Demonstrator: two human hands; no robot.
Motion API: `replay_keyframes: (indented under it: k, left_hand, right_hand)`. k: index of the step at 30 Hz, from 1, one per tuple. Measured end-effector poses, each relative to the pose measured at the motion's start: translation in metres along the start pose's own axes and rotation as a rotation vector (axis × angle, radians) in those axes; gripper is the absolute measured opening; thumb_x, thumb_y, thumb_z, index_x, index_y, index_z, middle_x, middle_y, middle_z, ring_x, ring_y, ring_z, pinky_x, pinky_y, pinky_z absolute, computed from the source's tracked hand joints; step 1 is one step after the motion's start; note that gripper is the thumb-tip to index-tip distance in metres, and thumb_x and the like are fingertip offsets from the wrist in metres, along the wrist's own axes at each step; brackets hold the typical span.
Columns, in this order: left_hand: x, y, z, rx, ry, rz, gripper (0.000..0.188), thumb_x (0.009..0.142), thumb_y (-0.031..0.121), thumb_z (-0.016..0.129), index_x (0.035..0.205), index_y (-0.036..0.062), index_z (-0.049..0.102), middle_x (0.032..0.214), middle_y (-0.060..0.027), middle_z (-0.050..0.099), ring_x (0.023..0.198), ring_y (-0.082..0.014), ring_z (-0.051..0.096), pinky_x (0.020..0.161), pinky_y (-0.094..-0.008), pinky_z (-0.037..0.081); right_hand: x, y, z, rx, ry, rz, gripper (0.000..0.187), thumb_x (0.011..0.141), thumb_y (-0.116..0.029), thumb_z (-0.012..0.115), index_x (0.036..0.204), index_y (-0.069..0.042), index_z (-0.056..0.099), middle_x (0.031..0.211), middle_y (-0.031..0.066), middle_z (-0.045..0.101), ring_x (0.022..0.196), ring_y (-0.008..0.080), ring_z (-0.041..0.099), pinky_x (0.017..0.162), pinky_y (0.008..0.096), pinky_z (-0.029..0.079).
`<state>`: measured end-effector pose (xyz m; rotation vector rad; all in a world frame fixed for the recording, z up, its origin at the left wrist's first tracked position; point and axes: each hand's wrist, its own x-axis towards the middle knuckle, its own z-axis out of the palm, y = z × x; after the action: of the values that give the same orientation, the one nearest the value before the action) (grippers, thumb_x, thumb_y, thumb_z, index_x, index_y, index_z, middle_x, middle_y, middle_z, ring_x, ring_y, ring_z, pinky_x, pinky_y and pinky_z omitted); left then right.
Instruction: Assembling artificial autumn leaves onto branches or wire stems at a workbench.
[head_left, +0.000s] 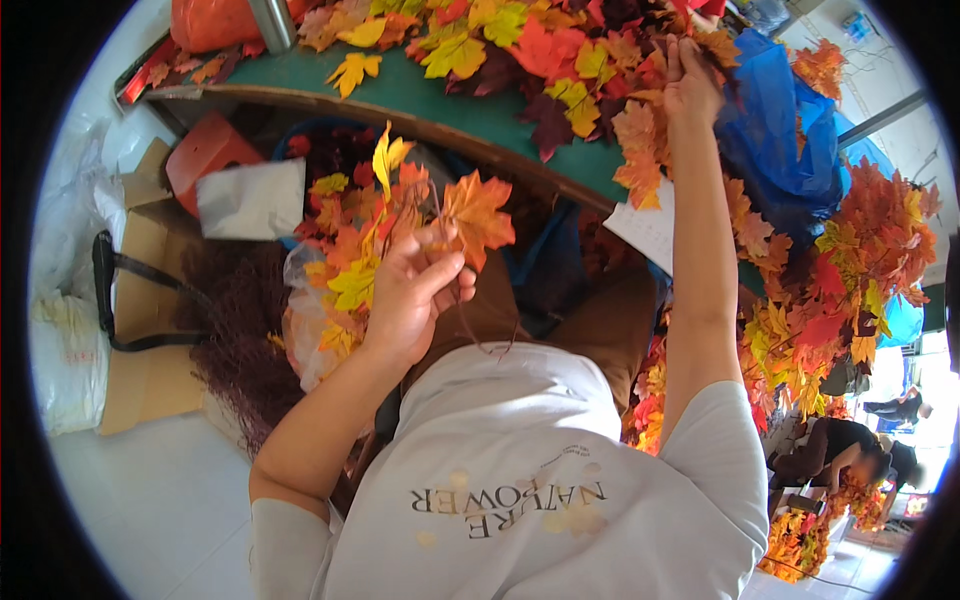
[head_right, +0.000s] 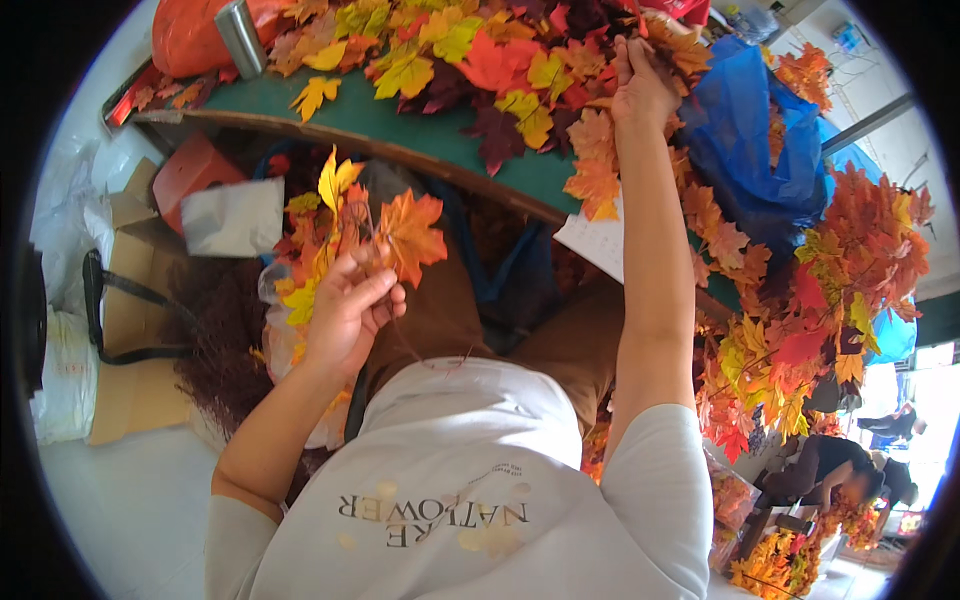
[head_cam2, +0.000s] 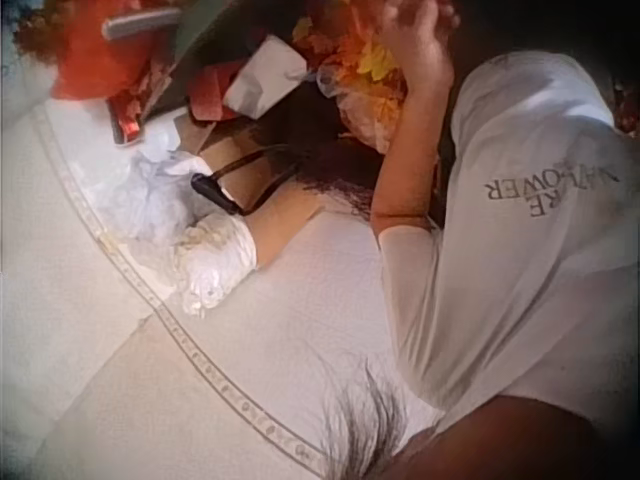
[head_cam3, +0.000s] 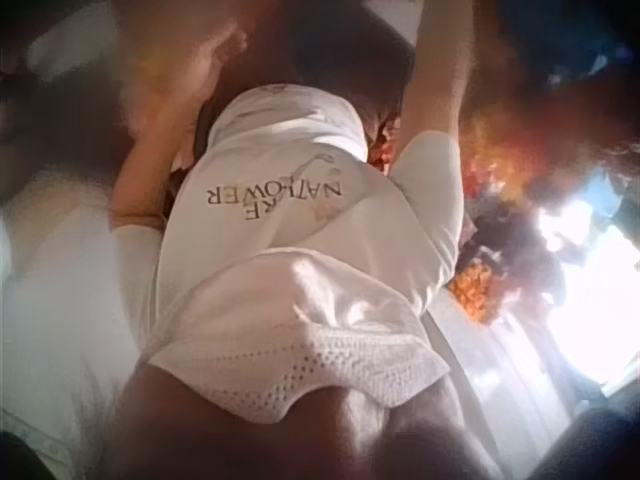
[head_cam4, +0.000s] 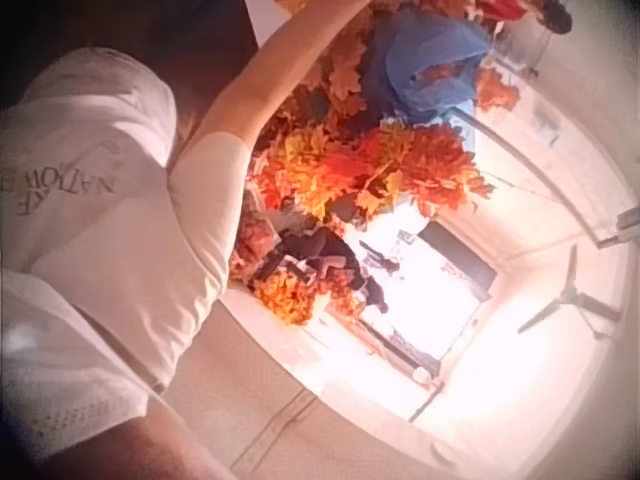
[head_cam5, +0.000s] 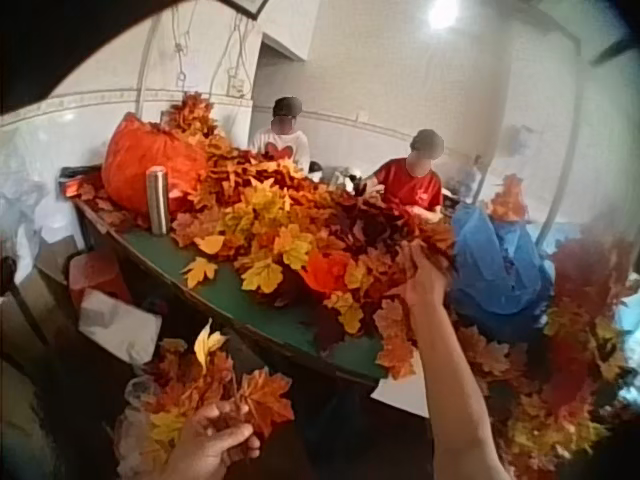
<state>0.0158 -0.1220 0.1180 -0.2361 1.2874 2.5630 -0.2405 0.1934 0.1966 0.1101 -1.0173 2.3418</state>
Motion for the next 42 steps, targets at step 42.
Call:
replay_keyframes:
  k: [42]
  left_hand:
    - [0.002, -0.012, -0.003, 0.060, -0.011, 0.158, 0.026, 0.082, -0.005, 0.059, 0.107, 0.0024, 0.054, 0.084, -0.0046, 0.060, 0.065, -0.0127, 0.060, 0.058, -0.0262, 0.051]
  right_hand:
    - [-0.325, 0.046, 0.006, 0.163, -0.172, 0.826, 0.012, 0.086, -0.004, 0.060, 0.098, -0.002, 0.059, 0.086, 0.0078, 0.064, 0.067, 0.0133, 0.061, 0.054, 0.0251, 0.048]
